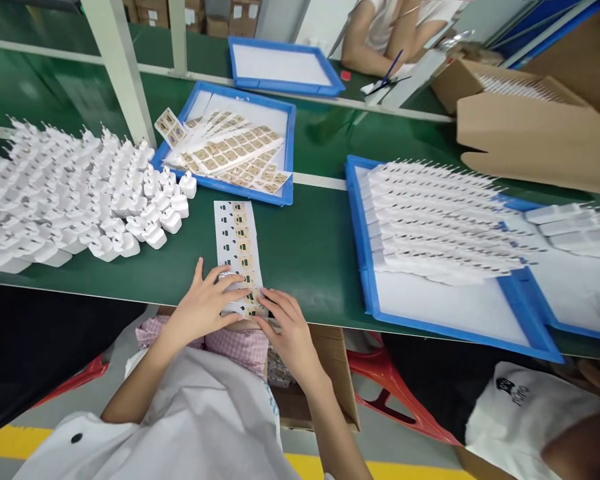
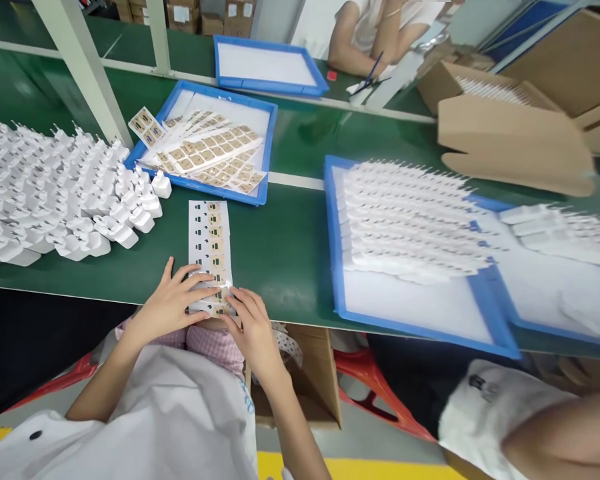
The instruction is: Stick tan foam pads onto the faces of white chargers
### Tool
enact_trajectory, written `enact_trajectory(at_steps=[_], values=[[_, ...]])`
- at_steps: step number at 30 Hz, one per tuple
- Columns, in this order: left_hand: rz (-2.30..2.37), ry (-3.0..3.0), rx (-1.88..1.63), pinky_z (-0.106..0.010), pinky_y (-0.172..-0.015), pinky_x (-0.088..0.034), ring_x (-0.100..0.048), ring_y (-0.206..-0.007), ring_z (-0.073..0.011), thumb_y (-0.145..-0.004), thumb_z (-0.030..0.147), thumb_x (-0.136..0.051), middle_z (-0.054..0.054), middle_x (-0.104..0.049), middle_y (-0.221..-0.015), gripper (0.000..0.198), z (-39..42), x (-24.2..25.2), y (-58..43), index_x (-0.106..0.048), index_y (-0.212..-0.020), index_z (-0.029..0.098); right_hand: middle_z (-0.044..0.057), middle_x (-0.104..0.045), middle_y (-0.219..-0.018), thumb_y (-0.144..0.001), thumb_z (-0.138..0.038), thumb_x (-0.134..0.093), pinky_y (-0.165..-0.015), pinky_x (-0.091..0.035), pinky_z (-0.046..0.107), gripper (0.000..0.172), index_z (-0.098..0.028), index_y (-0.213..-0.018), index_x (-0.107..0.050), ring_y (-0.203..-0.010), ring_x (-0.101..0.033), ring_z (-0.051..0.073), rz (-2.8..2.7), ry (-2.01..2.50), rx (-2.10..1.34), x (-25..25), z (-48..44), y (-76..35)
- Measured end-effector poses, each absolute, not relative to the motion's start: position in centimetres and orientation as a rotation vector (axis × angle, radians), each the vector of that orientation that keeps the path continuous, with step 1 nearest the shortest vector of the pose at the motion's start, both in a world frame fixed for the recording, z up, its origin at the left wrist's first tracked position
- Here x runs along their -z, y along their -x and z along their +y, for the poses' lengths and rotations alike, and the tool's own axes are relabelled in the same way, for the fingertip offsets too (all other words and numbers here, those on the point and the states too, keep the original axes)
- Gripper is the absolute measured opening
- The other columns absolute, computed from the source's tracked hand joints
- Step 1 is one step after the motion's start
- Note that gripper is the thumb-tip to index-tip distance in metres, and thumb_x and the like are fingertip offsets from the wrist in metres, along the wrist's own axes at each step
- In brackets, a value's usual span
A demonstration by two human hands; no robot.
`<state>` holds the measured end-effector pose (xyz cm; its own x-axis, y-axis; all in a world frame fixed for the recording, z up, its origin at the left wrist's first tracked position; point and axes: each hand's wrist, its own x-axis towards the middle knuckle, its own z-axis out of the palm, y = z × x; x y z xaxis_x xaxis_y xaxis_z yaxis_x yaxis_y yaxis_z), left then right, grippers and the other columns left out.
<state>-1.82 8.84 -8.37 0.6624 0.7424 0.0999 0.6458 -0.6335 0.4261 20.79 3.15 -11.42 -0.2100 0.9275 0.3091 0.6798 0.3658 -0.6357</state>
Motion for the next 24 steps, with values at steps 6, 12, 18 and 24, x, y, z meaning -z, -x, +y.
enact_trajectory(at_steps=[6,12,18,24], values=[[1.089,-2.533,-0.344,-0.079,-0.123,-0.006,-0.046,-0.140,-0.0353,-0.093,0.037,-0.069,-0.008,-0.064,-0.141,0.044,8.6,8.5,1.9,-0.063,-0.136,0.029,0.007,-0.076,-0.103,-0.097,-0.018,-0.060,-0.082,-0.062,0.046,0.015,-0.027,-0.106,-0.068,-0.098,-0.070,0.026,-1.993,1.318,-0.283,10.8,3.0,-20.3],[1.111,-2.459,-0.309,-0.078,-0.124,-0.005,-0.045,-0.144,-0.0337,-0.093,0.034,-0.068,-0.006,-0.062,-0.145,0.043,8.6,8.0,1.7,-0.064,-0.136,0.030,0.008,-0.070,-0.090,-0.097,-0.015,-0.055,-0.070,-0.056,0.037,0.012,-0.023,-0.091,-0.062,-0.085,-0.065,0.024,-2.150,1.287,-0.138,9.4,3.2,-20.2],[1.086,-2.382,-0.244,-0.080,-0.122,0.001,-0.035,-0.154,-0.0344,-0.096,0.039,-0.064,-0.005,-0.051,-0.159,0.050,9.9,7.6,1.9,-0.056,-0.144,0.029,0.004,-0.065,-0.085,-0.095,-0.013,-0.056,-0.065,-0.051,0.033,0.014,-0.026,-0.091,-0.061,-0.074,-0.061,0.019,-2.122,1.195,-0.341,7.2,2.2,-20.6],[1.232,-2.527,-0.322,-0.077,-0.123,-0.015,-0.032,-0.155,-0.0361,-0.099,0.023,-0.054,-0.008,-0.052,-0.157,0.043,10.6,6.0,4.0,-0.059,-0.141,0.027,0.003,-0.062,-0.081,-0.091,-0.026,-0.067,-0.064,-0.051,0.031,0.011,-0.025,-0.080,-0.066,-0.074,-0.061,0.018,-1.334,1.198,-0.846,7.6,3.0,-19.3]])
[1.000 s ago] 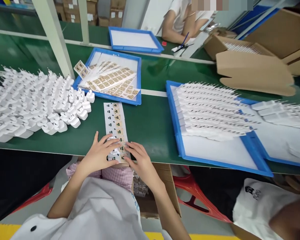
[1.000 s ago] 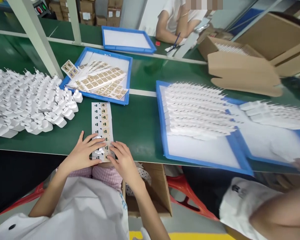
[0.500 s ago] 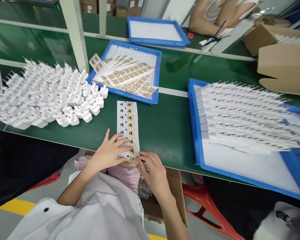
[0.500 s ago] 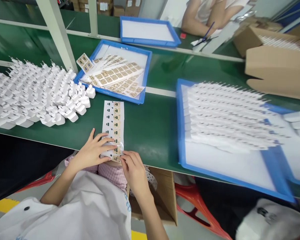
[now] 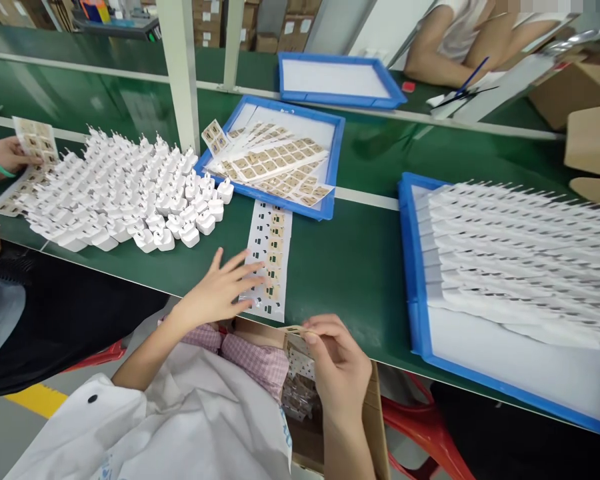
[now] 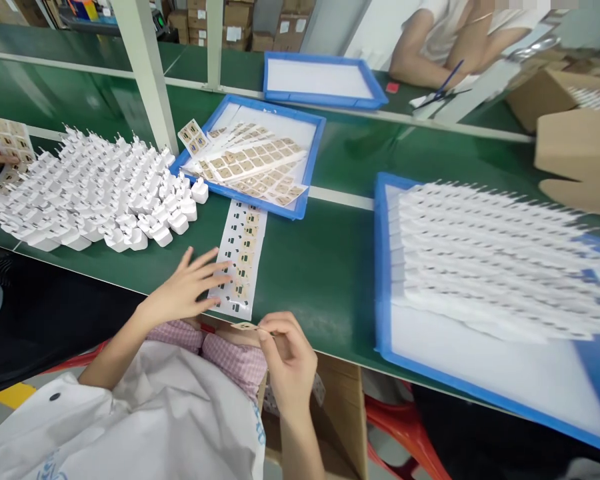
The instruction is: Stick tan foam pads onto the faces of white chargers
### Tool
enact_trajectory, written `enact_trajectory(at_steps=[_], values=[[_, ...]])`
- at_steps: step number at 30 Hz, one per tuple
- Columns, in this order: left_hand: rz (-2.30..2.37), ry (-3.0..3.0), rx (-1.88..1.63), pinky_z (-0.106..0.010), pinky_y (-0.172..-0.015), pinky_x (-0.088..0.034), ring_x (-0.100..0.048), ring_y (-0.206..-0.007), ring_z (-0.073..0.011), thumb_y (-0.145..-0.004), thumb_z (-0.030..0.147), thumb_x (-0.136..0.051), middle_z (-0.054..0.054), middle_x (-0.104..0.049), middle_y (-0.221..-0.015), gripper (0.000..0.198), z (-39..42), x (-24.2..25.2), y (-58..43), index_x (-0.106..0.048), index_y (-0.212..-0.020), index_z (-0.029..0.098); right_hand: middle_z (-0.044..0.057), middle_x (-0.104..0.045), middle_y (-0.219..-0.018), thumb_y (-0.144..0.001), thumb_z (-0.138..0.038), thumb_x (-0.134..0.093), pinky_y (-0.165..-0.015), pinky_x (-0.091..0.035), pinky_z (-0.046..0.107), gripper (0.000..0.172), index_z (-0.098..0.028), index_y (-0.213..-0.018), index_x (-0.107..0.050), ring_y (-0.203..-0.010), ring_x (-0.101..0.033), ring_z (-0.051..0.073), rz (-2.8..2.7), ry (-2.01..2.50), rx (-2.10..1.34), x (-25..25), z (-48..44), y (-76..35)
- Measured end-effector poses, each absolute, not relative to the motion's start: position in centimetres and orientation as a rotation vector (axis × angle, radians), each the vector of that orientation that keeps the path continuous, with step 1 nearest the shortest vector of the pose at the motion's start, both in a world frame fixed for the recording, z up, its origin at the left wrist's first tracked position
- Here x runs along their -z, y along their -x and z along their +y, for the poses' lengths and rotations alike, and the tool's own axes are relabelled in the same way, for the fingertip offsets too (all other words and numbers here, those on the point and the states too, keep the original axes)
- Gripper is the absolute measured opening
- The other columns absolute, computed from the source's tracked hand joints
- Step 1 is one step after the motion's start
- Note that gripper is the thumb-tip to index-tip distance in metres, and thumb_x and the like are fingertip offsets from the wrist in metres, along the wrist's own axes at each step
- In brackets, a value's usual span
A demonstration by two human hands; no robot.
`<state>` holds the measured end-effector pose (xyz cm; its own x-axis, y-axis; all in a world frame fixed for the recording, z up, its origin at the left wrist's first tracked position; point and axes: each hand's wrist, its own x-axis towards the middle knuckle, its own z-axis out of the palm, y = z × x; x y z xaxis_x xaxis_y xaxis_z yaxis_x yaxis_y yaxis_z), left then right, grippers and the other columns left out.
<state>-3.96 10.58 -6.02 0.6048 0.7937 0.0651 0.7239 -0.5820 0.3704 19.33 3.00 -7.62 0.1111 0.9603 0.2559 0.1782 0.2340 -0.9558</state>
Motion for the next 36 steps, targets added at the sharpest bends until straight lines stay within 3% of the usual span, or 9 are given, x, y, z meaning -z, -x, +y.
enact_trajectory(at_steps=[3,6,12,16,21,26,29,32,36], values=[[1.581,-2.677,-0.380,-0.072,-0.122,-0.029,-0.037,-0.151,-0.0394,-0.091,-0.001,-0.044,-0.015,-0.058,-0.149,0.052,10.8,5.0,6.8,-0.064,-0.135,0.019,0.002,-0.059,-0.080,-0.083,-0.039,-0.077,-0.062,-0.050,0.030,0.024,-0.022,-0.070,-0.064,-0.068,-0.058,0.015,-0.992,1.147,-1.177,8.3,4.1,-18.0],[1.727,-2.809,-0.196,-0.063,-0.117,-0.042,-0.046,-0.145,-0.0410,-0.088,-0.008,-0.037,-0.022,-0.058,-0.147,0.055,11.3,4.6,9.7,-0.064,-0.132,0.009,0.000,-0.056,-0.076,-0.076,-0.043,-0.082,-0.061,-0.049,0.029,0.031,-0.021,-0.067,-0.063,-0.063,-0.055,0.013,-0.835,1.099,-1.375,8.7,5.0,-17.0],[1.666,-2.815,-0.145,-0.055,-0.107,-0.048,-0.054,-0.138,-0.0352,-0.096,-0.003,-0.029,-0.021,-0.061,-0.143,0.055,12.6,4.0,12.3,-0.060,-0.139,0.014,-0.001,-0.053,-0.069,-0.071,-0.044,-0.087,-0.060,-0.048,0.028,0.034,-0.020,-0.064,-0.064,-0.060,-0.051,0.011,-0.686,1.107,-1.442,9.4,5.1,-17.0],[1.652,-2.821,-0.159,-0.049,-0.097,-0.052,-0.064,-0.122,-0.0332,-0.098,0.000,-0.030,-0.021,-0.070,-0.119,0.046,13.5,2.8,13.0,-0.068,-0.121,0.012,-0.001,-0.052,-0.066,-0.074,-0.045,-0.084,-0.059,-0.049,0.029,0.035,-0.020,-0.062,-0.063,-0.060,-0.052,0.012,-0.707,1.100,-1.472,9.7,5.0,-17.2],[1.489,-2.432,-0.761,-0.039,-0.092,-0.056,-0.068,-0.109,-0.0256,-0.100,0.024,-0.052,-0.013,-0.066,-0.120,0.022,11.3,3.3,11.2,-0.056,-0.121,0.019,-0.001,-0.052,-0.065,-0.073,-0.043,-0.084,-0.055,-0.047,0.027,0.034,-0.020,-0.062,-0.062,-0.058,-0.050,0.012,-0.676,1.107,-1.485,8.8,5.3,-16.3],[1.003,-1.661,-1.315,-0.034,-0.089,-0.056,-0.068,-0.112,-0.0203,-0.098,0.028,-0.058,-0.009,-0.062,-0.121,0.027,6.9,5.4,4.5,-0.035,-0.113,0.027,-0.003,-0.046,-0.063,-0.079,-0.044,-0.079,-0.051,-0.040,0.025,0.038,-0.022,-0.061,-0.054,-0.055,-0.043,0.010,-0.605,0.981,-1.438,5.1,4.5,-14.0],[0.828,-1.536,-1.284,-0.035,-0.090,-0.055,-0.063,-0.116,-0.0207,-0.101,0.032,-0.054,-0.009,-0.060,-0.122,0.027,5.4,5.8,1.1,-0.034,-0.119,0.028,-0.003,-0.042,-0.065,-0.083,-0.046,-0.074,-0.052,-0.040,0.025,0.040,-0.023,-0.062,-0.050,-0.056,-0.041,0.011,-0.614,0.970,-1.318,3.0,3.8,-12.8],[0.733,-1.523,-1.215,-0.033,-0.085,-0.054,-0.062,-0.102,-0.0189,-0.099,0.038,-0.058,-0.007,-0.056,-0.116,0.035,5.0,6.0,-0.3,-0.036,-0.124,0.028,-0.003,-0.040,-0.066,-0.086,-0.050,-0.070,-0.053,-0.041,0.026,0.040,-0.024,-0.064,-0.048,-0.057,-0.041,0.012,-0.630,1.023,-1.219,2.2,3.4,-12.4],[0.674,-1.498,-1.177,-0.032,-0.082,-0.052,-0.058,-0.094,-0.0176,-0.094,0.048,-0.066,-0.005,-0.052,-0.114,0.050,5.0,6.1,0.1,-0.037,-0.128,0.028,-0.004,-0.040,-0.064,-0.086,-0.050,-0.072,-0.053,-0.041,0.024,0.039,-0.024,-0.065,-0.051,-0.057,-0.041,0.011,-0.579,0.974,-1.337,2.5,3.3,-12.8]])
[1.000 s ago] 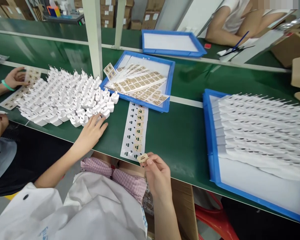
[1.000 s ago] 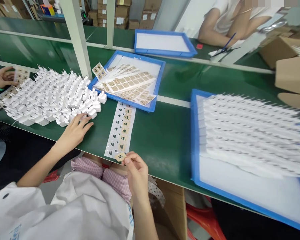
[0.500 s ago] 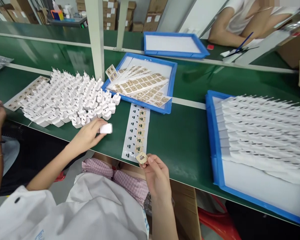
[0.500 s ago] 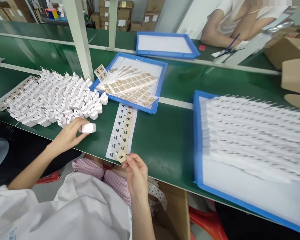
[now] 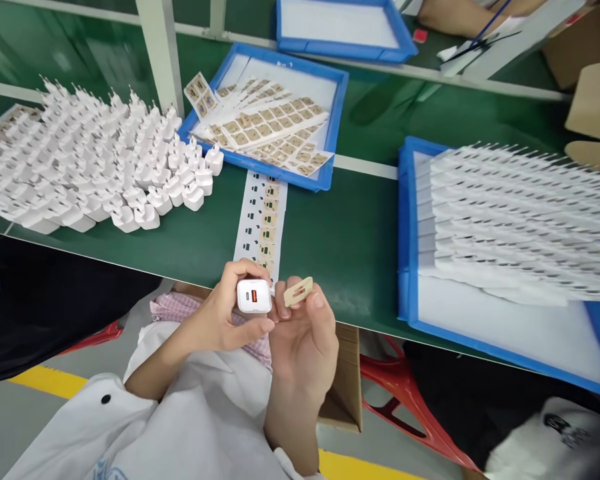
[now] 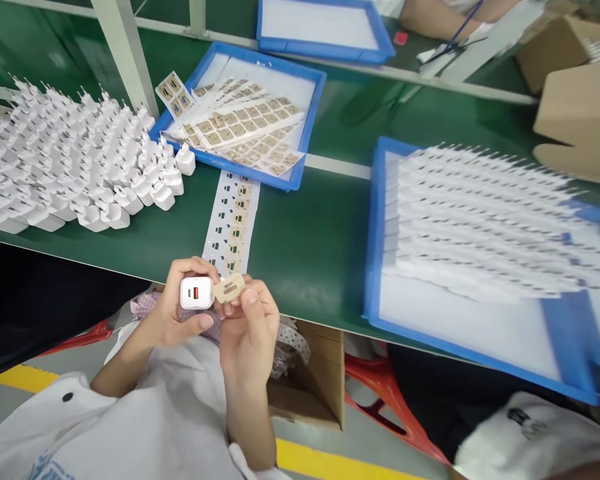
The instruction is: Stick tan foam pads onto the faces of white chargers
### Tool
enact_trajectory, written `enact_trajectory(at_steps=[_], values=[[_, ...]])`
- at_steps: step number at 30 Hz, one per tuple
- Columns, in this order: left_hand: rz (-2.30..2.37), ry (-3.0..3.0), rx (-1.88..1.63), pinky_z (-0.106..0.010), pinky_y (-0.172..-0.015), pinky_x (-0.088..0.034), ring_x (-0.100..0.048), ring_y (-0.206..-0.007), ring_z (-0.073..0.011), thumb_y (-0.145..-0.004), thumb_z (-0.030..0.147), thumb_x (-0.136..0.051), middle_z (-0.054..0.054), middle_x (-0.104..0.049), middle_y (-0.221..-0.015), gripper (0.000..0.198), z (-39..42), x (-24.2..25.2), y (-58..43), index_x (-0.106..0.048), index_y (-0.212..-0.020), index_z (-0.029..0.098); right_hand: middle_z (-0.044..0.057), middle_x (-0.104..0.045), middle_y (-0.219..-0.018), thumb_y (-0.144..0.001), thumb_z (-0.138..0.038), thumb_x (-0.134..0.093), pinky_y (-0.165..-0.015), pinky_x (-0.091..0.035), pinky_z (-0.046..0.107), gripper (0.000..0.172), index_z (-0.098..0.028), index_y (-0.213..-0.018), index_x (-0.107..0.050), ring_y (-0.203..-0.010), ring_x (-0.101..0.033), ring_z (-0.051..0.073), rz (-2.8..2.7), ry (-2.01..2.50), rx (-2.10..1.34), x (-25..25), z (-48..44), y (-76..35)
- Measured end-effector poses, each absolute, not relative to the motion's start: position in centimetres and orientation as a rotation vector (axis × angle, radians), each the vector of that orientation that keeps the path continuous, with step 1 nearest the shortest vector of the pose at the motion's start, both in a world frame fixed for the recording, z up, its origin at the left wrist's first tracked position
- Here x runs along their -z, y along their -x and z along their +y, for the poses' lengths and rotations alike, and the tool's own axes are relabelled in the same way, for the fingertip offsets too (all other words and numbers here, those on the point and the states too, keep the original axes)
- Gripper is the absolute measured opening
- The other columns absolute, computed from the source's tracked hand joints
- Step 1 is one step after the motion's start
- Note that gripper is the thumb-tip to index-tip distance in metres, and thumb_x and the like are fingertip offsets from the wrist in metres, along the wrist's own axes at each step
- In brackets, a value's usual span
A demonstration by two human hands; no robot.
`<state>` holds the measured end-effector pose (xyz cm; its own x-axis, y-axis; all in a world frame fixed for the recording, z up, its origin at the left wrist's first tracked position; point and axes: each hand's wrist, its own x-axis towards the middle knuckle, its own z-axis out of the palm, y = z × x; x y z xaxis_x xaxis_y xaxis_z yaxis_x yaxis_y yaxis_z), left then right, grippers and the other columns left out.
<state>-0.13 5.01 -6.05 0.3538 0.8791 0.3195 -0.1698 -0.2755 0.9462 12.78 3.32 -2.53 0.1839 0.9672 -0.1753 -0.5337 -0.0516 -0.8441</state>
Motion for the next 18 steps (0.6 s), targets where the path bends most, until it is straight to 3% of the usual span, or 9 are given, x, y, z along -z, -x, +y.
enact_trajectory(at_steps=[4,7,10,14,18], values=[[0.715,-1.559,-1.071,-0.039,-0.097,-0.049,-0.054,-0.110,-0.0235,-0.100,0.058,-0.048,-0.009,-0.049,-0.122,0.056,5.0,5.7,0.9,-0.037,-0.145,0.027,-0.004,-0.048,-0.064,-0.081,-0.047,-0.079,-0.055,-0.045,0.024,0.033,-0.023,-0.068,-0.061,-0.058,-0.047,0.011,-0.532,0.893,-1.410,2.8,3.4,-13.3],[0.737,-1.580,-1.043,-0.040,-0.105,-0.046,-0.051,-0.120,-0.0256,-0.101,0.050,-0.052,-0.009,-0.048,-0.130,0.054,4.8,5.6,1.0,-0.036,-0.149,0.031,-0.003,-0.054,-0.065,-0.079,-0.043,-0.082,-0.055,-0.046,0.022,0.030,-0.022,-0.067,-0.065,-0.057,-0.049,0.009,-0.488,0.876,-1.393,2.9,3.5,-13.4],[0.727,-1.498,-1.078,-0.038,-0.098,-0.048,-0.055,-0.114,-0.0242,-0.099,0.047,-0.058,-0.008,-0.050,-0.129,0.049,4.7,6.0,0.8,-0.041,-0.141,0.031,-0.004,-0.052,-0.062,-0.079,-0.041,-0.082,-0.055,-0.047,0.020,0.030,-0.021,-0.065,-0.064,-0.056,-0.049,0.008,-0.427,0.844,-1.410,2.9,3.7,-13.3],[0.680,-1.296,-1.085,-0.035,-0.085,-0.048,-0.056,-0.095,-0.0192,-0.100,0.057,-0.050,-0.007,-0.054,-0.116,0.041,5.0,7.0,0.4,-0.044,-0.127,0.027,-0.006,-0.045,-0.060,-0.080,-0.038,-0.081,-0.050,-0.045,0.017,0.031,-0.020,-0.066,-0.060,-0.052,-0.042,0.006,-0.359,0.750,-1.484,2.9,4.1,-13.1],[0.612,-1.256,-1.159,-0.029,-0.078,-0.046,-0.054,-0.093,-0.0163,-0.086,0.058,-0.071,-0.003,-0.051,-0.108,0.050,5.6,7.7,-0.1,-0.040,-0.110,0.027,-0.008,-0.038,-0.060,-0.082,-0.035,-0.079,-0.046,-0.042,0.015,0.036,-0.020,-0.063,-0.053,-0.048,-0.035,0.005,-0.335,0.731,-1.497,3.0,4.3,-12.9]])
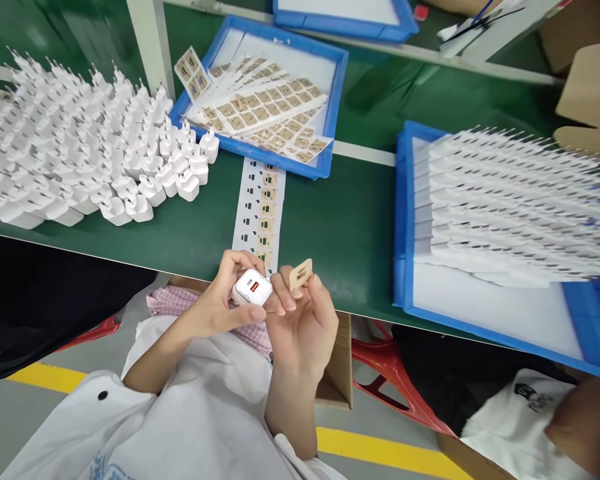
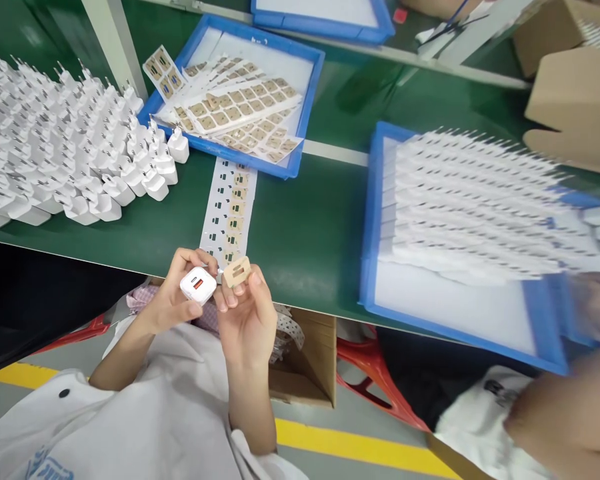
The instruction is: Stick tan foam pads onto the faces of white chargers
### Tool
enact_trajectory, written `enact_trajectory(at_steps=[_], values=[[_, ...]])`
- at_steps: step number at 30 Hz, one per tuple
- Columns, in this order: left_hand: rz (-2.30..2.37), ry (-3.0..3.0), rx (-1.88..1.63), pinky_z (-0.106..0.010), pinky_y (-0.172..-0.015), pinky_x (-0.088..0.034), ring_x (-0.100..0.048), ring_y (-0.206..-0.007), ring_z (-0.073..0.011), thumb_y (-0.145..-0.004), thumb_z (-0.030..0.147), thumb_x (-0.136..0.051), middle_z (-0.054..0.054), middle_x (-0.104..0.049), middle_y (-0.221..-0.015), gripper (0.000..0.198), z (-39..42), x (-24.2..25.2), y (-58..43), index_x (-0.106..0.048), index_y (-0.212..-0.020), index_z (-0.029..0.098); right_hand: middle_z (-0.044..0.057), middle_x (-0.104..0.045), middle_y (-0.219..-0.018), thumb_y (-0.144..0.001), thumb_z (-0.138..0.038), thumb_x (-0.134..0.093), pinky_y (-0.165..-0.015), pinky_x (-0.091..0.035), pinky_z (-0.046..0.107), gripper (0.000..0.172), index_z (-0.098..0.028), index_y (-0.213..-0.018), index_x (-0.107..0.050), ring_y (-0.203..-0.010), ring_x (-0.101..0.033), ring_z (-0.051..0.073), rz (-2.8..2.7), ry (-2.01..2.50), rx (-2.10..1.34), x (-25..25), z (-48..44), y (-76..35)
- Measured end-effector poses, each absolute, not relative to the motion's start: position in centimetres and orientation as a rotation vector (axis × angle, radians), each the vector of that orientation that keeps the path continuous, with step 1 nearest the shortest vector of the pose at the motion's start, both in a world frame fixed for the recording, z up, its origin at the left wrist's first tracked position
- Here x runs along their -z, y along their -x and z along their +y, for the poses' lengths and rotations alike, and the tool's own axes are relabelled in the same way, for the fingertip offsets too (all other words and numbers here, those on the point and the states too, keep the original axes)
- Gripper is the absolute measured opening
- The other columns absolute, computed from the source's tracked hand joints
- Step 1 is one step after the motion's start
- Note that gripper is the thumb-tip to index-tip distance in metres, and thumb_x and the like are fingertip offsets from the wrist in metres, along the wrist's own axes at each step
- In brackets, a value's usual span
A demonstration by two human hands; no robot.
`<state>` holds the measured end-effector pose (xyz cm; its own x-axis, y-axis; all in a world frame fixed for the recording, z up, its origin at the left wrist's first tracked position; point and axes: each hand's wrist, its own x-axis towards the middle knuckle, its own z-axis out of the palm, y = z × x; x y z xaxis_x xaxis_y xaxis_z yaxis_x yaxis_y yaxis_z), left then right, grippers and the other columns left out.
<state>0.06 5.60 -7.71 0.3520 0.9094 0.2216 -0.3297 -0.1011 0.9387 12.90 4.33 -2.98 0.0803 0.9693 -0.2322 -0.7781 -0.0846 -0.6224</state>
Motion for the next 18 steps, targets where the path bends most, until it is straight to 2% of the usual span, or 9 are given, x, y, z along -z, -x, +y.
enact_trajectory(at_steps=[3,6,10,13,18], values=[[0.638,-1.262,-1.179,-0.025,-0.074,-0.046,-0.056,-0.092,-0.0145,-0.082,0.050,-0.080,-0.002,-0.052,-0.106,0.053,5.7,7.5,0.0,-0.038,-0.104,0.027,-0.008,-0.036,-0.059,-0.083,-0.036,-0.077,-0.047,-0.042,0.015,0.040,-0.020,-0.061,-0.048,-0.047,-0.035,0.005,-0.370,0.766,-1.463,3.3,4.3,-12.8],[0.719,-1.334,-1.072,-0.026,-0.072,-0.047,-0.060,-0.087,-0.0155,-0.083,0.053,-0.078,-0.003,-0.060,-0.105,0.049,5.7,6.7,0.7,-0.048,-0.112,0.026,-0.008,-0.038,-0.058,-0.084,-0.039,-0.076,-0.047,-0.041,0.015,0.041,-0.019,-0.062,-0.048,-0.047,-0.036,0.005,-0.409,0.832,-1.389,3.6,4.1,-12.6],[0.748,-1.580,-0.934,-0.032,-0.085,-0.050,-0.063,-0.097,-0.0216,-0.092,0.054,-0.067,-0.007,-0.067,-0.111,0.042,5.9,5.7,1.4,-0.062,-0.120,0.023,-0.007,-0.044,-0.060,-0.080,-0.043,-0.080,-0.049,-0.041,0.016,0.039,-0.020,-0.064,-0.053,-0.051,-0.041,0.006,-0.442,0.941,-1.154,3.6,4.1,-12.2],[0.719,-1.646,-0.962,-0.034,-0.096,-0.049,-0.061,-0.107,-0.0228,-0.099,0.049,-0.058,-0.008,-0.064,-0.120,0.037,5.7,5.8,1.1,-0.058,-0.127,0.024,-0.007,-0.044,-0.060,-0.079,-0.043,-0.081,-0.051,-0.043,0.017,0.037,-0.020,-0.065,-0.055,-0.053,-0.042,0.007,-0.448,0.975,-1.095,3.6,4.0,-12.0],[0.675,-1.607,-1.101,-0.037,-0.093,-0.050,-0.057,-0.107,-0.0243,-0.101,0.055,-0.048,-0.009,-0.056,-0.116,0.043,5.2,6.6,0.0,-0.051,-0.130,0.023,-0.005,-0.050,-0.065,-0.082,-0.042,-0.079,-0.056,-0.045,0.021,0.030,-0.022,-0.068,-0.060,-0.059,-0.047,0.009,-0.569,0.931,-0.997,3.7,3.2,-11.6]])
